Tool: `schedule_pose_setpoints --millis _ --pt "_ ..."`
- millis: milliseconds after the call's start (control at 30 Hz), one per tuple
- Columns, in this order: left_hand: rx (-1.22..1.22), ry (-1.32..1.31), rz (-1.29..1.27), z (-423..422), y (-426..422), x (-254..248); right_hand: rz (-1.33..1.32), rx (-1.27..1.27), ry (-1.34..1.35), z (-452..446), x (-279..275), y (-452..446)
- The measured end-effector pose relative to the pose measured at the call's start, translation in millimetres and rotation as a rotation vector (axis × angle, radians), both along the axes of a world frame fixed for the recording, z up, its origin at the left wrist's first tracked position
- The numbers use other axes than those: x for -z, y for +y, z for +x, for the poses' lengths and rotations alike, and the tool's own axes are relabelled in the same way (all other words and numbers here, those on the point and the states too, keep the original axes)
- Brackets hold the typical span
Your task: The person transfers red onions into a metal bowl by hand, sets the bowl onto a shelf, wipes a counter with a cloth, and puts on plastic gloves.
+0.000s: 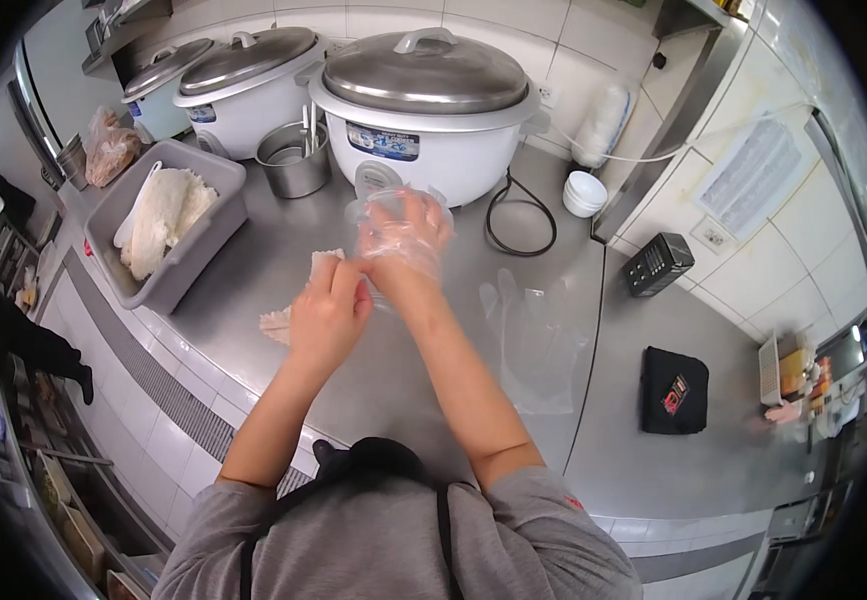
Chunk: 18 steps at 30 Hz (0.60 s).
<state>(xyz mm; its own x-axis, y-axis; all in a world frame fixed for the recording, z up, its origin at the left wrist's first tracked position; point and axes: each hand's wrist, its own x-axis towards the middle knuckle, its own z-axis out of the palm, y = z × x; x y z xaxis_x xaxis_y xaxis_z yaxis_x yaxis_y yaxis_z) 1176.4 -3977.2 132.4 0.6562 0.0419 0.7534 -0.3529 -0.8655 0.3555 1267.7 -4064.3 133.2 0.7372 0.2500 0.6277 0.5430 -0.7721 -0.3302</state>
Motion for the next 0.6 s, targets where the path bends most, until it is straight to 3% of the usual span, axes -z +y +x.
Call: schedule_pose_setpoints --millis 167,267,367,467,533,600 --pt "-0.035 -0.089 0.121 2.9 -0.8 -5.0 -0.053 -0.147 0.201 -6.9 0.3 -0.5" --pt "-0.080 -0.029 0.125 1.8 -3.9 -2.0 -0.061 -0.015 0.356 -0.2 6.4 3.3" --pt "-0.064 0.037 0.181 -1.1 -8.0 6.7 0.040 0.122 0.264 2.4 19.4 5.8" --pt "-0.019 0.067 0.317 -8.1 -25.9 8.5 -0.102 -0.087 0.508 48.4 50.6 3.5" --pt "0.023 0.092 0.393 -12.9 -42.6 10.2 0.094 -0.434 0.632 66.2 74.9 -6.9" --pt "0.016 0.073 0.456 -10.3 -48.4 18.1 0.462 -0.626 0.932 54.1 66.4 -6.8"
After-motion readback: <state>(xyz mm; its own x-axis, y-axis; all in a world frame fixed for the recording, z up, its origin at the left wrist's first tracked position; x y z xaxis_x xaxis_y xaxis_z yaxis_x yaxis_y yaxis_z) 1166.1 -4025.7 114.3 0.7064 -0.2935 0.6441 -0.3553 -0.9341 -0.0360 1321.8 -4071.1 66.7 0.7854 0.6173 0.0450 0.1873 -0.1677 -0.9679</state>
